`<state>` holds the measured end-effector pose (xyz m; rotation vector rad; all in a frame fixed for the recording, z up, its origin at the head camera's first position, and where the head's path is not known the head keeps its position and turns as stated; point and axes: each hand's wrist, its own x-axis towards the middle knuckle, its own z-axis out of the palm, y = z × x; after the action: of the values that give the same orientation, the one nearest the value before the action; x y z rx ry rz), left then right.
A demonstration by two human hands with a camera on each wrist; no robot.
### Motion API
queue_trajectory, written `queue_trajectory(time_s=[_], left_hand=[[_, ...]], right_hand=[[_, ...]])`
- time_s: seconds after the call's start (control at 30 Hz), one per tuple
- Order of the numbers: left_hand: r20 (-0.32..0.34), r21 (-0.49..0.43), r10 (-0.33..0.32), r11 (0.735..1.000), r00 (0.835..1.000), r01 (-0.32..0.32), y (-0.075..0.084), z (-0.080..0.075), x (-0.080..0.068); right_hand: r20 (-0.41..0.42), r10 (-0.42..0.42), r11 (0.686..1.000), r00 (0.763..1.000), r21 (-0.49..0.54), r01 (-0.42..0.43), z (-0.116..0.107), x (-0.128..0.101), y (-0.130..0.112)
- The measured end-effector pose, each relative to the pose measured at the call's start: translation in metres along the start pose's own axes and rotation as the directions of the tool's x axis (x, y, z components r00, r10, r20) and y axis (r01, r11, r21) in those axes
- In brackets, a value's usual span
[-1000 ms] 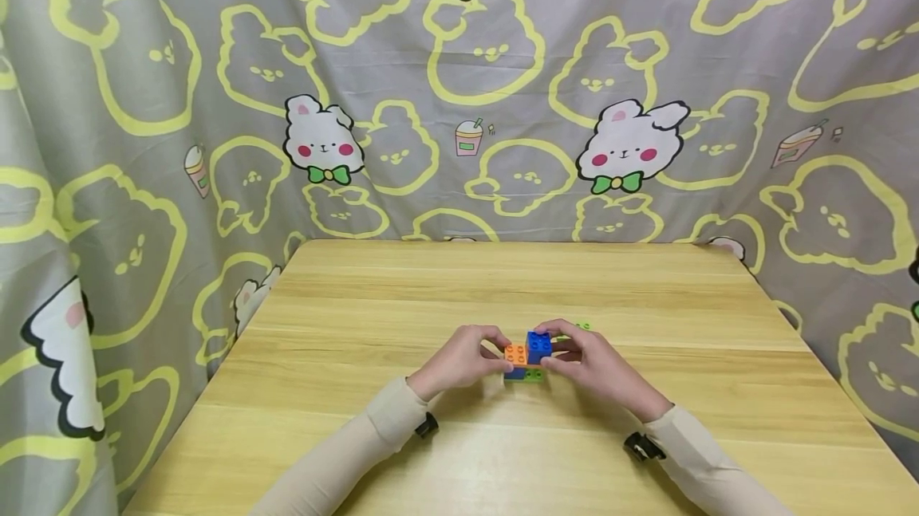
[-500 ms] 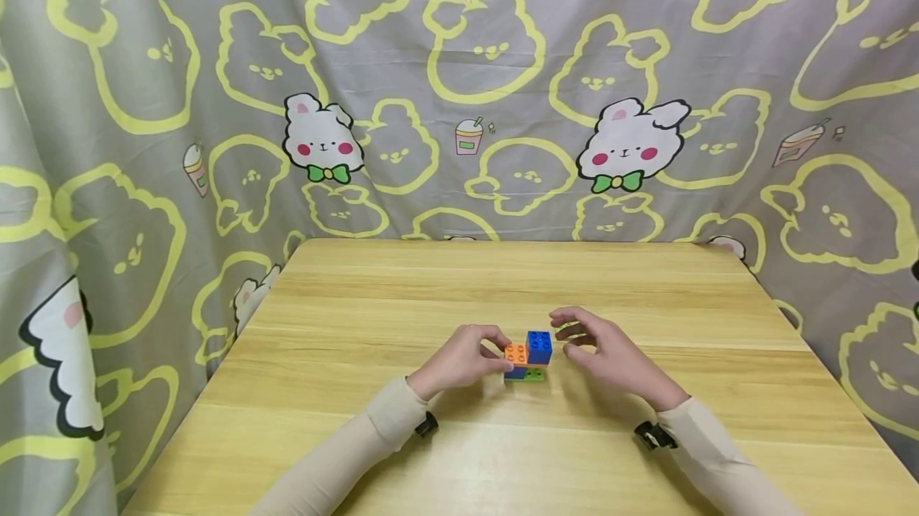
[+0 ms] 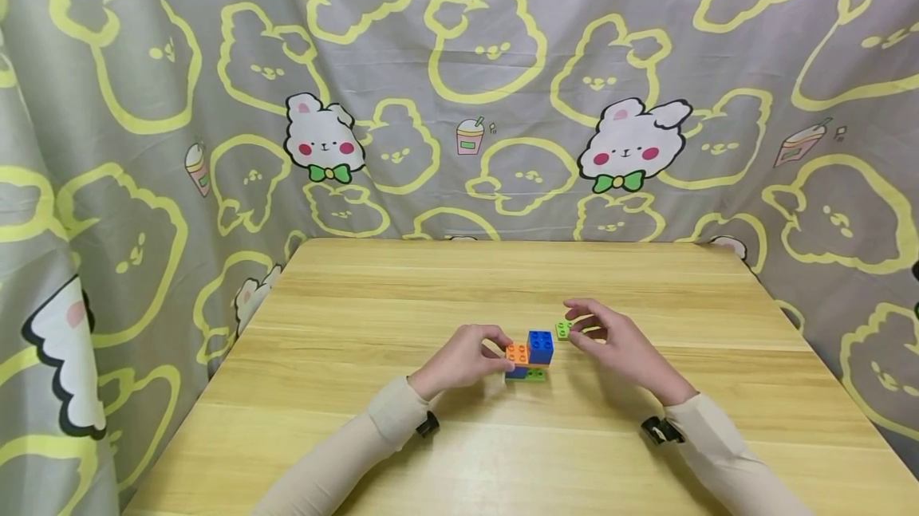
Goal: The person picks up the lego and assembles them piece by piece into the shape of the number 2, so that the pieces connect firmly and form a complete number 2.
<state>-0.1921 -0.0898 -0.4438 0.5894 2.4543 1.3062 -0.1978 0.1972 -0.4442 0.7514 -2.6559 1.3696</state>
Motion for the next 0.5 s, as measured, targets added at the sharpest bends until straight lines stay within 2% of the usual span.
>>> queue_trajectory(time_s=[0.5], left_hand=[[-0.001,0.006,0.005,1.000,1.000,-0.005,-0.003,0.000,0.002]], right_hand=[[-0.029,0.035,0.997,0.999,-0.061,-0.036,-0.010,0.002,0.013]])
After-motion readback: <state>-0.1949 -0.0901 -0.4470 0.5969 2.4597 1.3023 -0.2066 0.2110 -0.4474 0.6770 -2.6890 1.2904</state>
